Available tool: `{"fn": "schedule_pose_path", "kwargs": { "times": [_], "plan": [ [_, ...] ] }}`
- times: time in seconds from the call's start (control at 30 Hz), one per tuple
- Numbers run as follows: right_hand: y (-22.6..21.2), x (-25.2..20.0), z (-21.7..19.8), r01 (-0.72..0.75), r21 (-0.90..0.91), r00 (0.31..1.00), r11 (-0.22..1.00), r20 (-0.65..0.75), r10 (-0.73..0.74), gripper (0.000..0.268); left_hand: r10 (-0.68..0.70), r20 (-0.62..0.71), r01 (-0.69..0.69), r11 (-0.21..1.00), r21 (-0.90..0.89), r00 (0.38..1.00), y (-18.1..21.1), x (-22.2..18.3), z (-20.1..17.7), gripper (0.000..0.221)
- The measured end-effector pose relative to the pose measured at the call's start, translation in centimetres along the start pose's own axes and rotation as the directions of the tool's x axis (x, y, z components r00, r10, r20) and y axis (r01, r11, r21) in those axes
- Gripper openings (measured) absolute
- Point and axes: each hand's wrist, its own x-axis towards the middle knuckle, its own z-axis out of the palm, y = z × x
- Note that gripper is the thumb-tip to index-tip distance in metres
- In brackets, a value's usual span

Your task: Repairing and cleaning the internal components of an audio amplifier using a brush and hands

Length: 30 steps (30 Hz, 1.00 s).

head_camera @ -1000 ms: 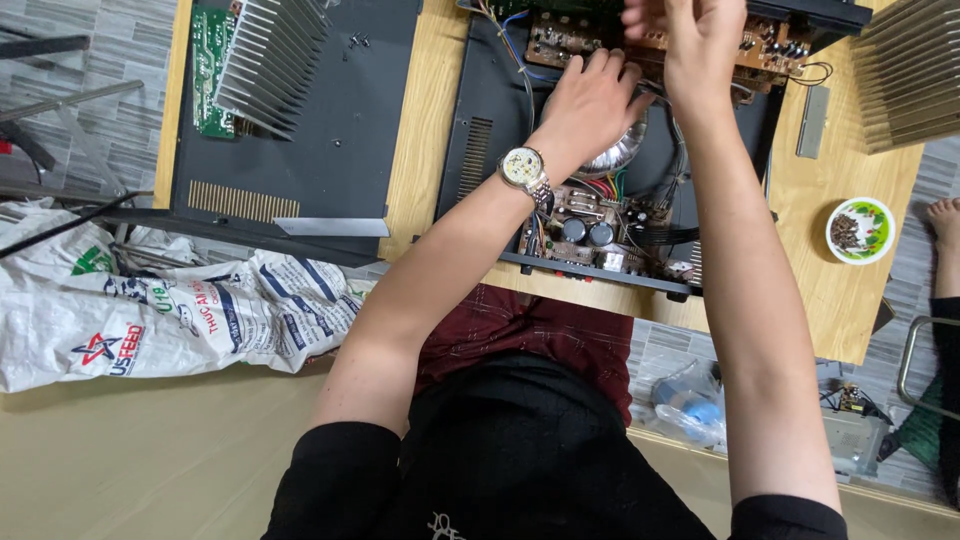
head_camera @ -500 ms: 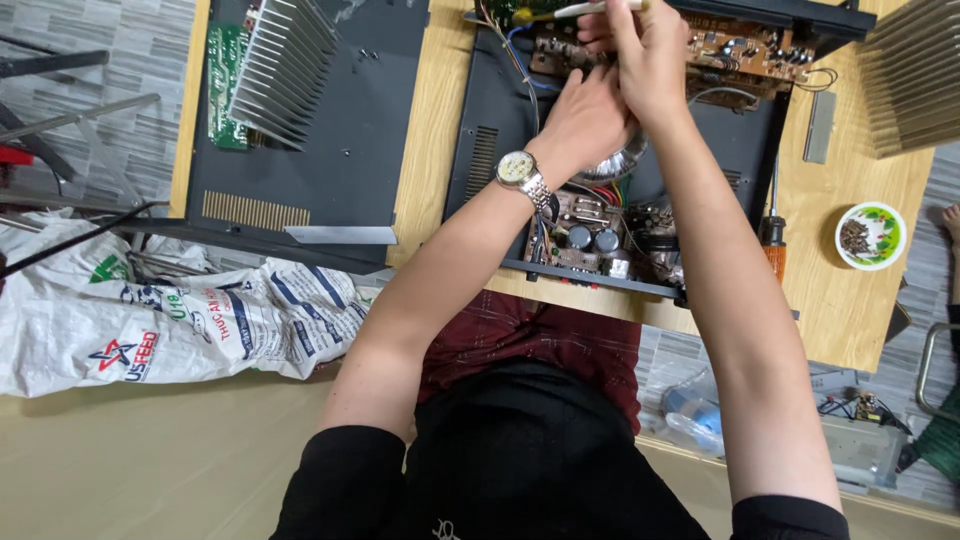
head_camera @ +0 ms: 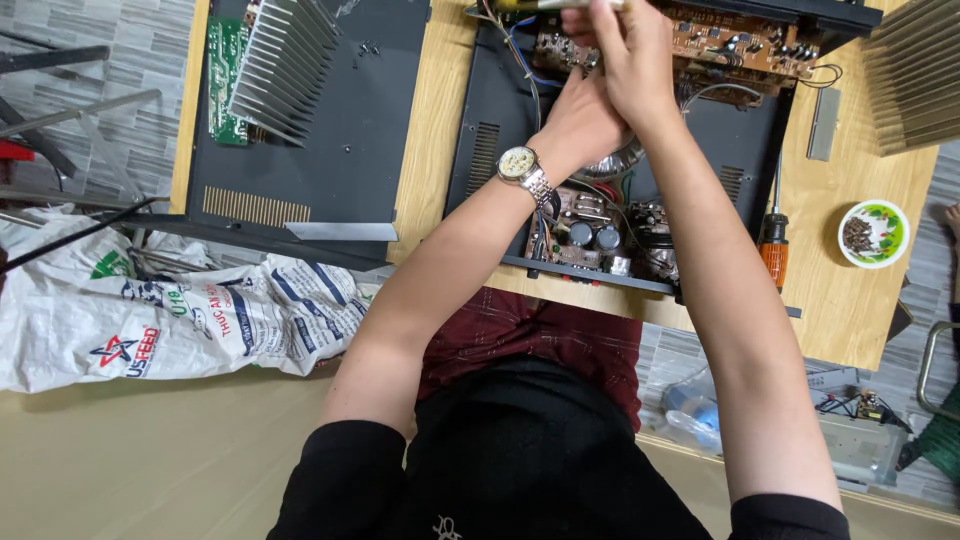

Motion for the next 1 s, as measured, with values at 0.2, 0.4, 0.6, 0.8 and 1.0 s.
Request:
{"fn": "schedule_pose_path", "kwargs": {
  "times": [0.2, 0.4, 0.6, 0.8, 1.0],
  "plan": [
    [-0.5, -0.5, 0.4, -0.047, 0.079, 0.999, 0.996, -0.015, 0.048, 0.031, 0.117, -0.09, -0.107, 0.988, 0.109, 0.989, -0.4, -0.7, 0.6, 0.023],
    [-0.1, -0.4, 0.2, 0.123, -0.019, 0.99, 0.992, -0.068, -0.124, 0.029, 0.114, -0.081, -0.106, 0.989, 0.103, 0.99, -0.2, -0.5, 0.0, 0.025],
    [0.3, -0.2, -0.4, 0.096, -0.145, 0.99, 0.985, -0.084, -0.109, 0.029, 0.122, -0.067, -0.115, 0.988, 0.1, 0.99, -0.1, -0.2, -0.8, 0.028],
    [0.8, -0.5, -2.0, 0.21, -0.245, 0.977, 0.946, 0.025, -0.211, 0.021, 0.043, -0.042, -0.043, 0.999, 0.004, 0.998, 0.4, -0.7, -1.2, 0.043],
    [1.1, -1.2, -3.0, 0.107, -0.175, 0.982, 0.979, -0.134, -0.131, 0.034, 0.091, -0.046, -0.091, 0.996, -0.002, 0.995, 1.1, -1.6, -2.7, 0.04]
  ]
}}
